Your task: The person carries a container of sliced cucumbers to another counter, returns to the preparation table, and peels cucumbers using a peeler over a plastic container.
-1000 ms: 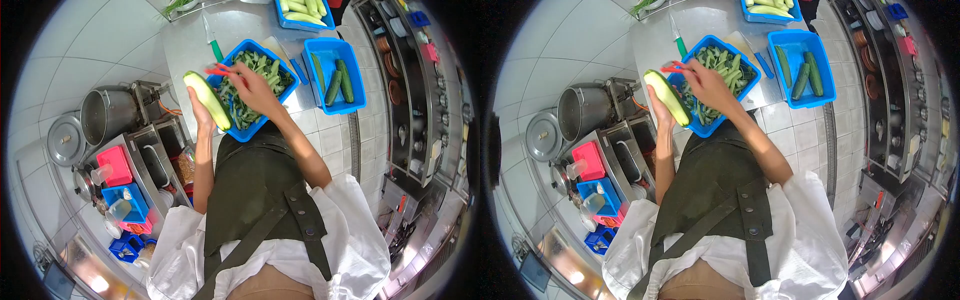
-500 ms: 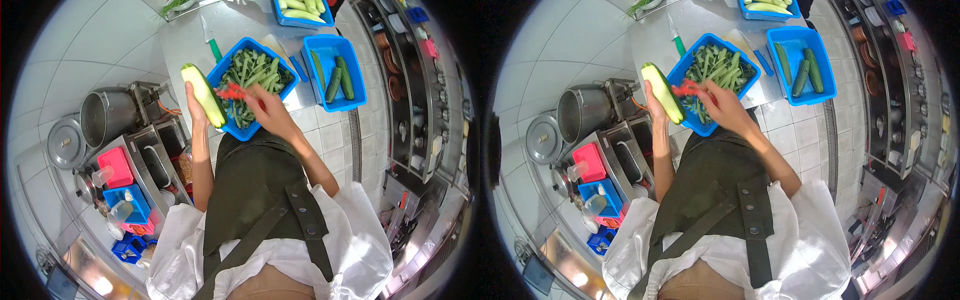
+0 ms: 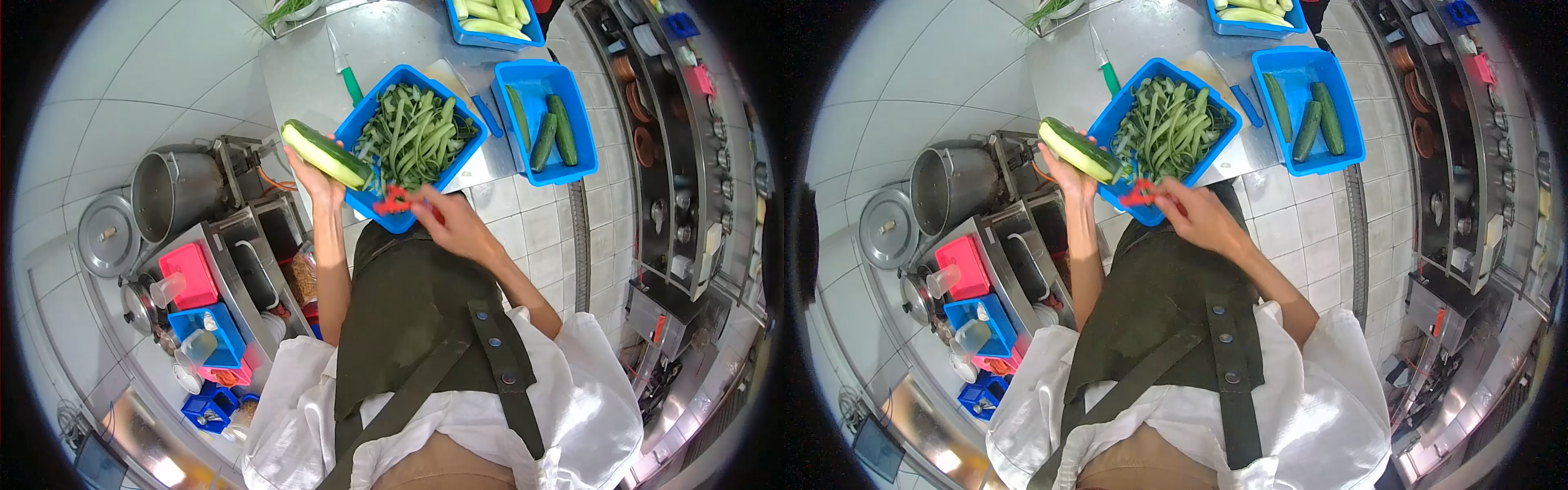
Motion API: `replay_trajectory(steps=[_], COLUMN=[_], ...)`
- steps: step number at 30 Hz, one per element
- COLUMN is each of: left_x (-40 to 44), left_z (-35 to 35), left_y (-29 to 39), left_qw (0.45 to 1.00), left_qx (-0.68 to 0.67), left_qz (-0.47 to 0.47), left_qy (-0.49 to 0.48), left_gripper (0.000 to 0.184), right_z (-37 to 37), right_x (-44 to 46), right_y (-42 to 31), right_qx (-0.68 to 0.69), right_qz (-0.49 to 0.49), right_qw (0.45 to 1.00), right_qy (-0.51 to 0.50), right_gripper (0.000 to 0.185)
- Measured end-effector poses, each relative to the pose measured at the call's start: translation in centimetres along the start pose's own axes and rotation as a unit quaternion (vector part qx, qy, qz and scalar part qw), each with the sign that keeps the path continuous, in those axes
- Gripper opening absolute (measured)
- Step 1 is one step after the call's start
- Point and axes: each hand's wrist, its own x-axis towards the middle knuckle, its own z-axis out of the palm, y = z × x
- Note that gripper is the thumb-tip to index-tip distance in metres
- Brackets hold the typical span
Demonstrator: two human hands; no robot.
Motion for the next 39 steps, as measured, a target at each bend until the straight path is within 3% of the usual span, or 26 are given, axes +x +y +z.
replay_trajectory(steps=[1,3,5,7,9,13,16,19,23,25,27,28,30,31,33,39], left_x=[-0.2,-0.3,-1.2,-2.1,-2.3,1.0,-0.1,-2.0,-3.3,-2.8,-1.9,0.2,1.1,1.1,0.5,-2.8], left_z=[-0.4,-1.6,-0.9,1.7,1.8,-1.8,-0.7,0.1,1.8,2.0,1.3,-0.9,-0.9,-0.8,0.1,1.6], left_y=[-0.3,-1.5,-3.1,-4.2,-3.8,-2.7,-1.7,-1.9,-3.3,-3.5,-2.6,-2.1,-0.7,-0.2,0.1,-1.5], left_qw=[1.0,0.989,0.99,0.995,0.993,0.971,0.987,0.992,0.981,0.985,0.987,0.972,0.98,0.985,0.983,0.98], left_qx=[0.002,0.092,0.111,0.068,0.079,0.211,0.154,0.119,0.156,0.122,0.134,0.205,0.178,0.154,0.162,0.166], left_qz=[-0.002,-0.004,-0.015,0.044,0.066,0.102,0.019,0.008,0.063,0.07,0.089,0.113,0.093,0.072,0.086,0.035], left_qy=[-0.001,-0.12,-0.089,-0.061,-0.062,0.046,0.026,-0.05,-0.1,-0.103,-0.015,0.006,0.003,0.0,-0.005,-0.107], left_gripper=[0.061,0.06,0.062,0.063,0.065,0.056,0.056,0.056,0.06,0.06,0.06,0.062,0.062,0.063,0.065,0.061], right_z=[-0.3,-0.1,0.9,2.6,2.6,0.6,-0.1,-1.2,0.7,1.8,1.1,0.6,0.3,0.0,-0.5,0.1], right_x=[1.6,6.1,10.2,12.5,9.7,1.2,-0.3,3.6,9.8,10.3,6.4,3.9,0.1,-0.3,-0.7,9.1], right_y=[-1.3,-2.5,-1.7,0.3,0.2,1.4,1.1,-2.6,-1.7,-0.6,-0.6,-0.4,1.2,1.0,-0.1,-2.3], right_qx=[0.007,0.011,0.009,-0.017,-0.036,-0.137,-0.181,-0.068,-0.004,-0.015,-0.056,-0.085,-0.213,-0.215,-0.089,0.033], right_qz=[-0.01,-0.036,-0.049,-0.109,-0.109,-0.075,-0.049,-0.049,-0.066,-0.118,-0.095,-0.077,-0.035,-0.037,-0.025,-0.035], right_qw=[0.999,0.995,0.992,0.99,0.991,0.987,0.981,0.996,0.992,0.988,0.994,0.993,0.968,0.967,0.993,0.991], right_qy=[0.035,0.09,0.112,0.084,0.065,-0.047,-0.043,0.044,0.108,0.096,0.022,-0.018,-0.13,-0.135,-0.079,0.121], right_gripper=[0.017,0.016,0.016,0.015,0.015,0.016,0.014,0.013,0.012,0.013,0.013,0.013,0.013,0.013,0.014,0.013])
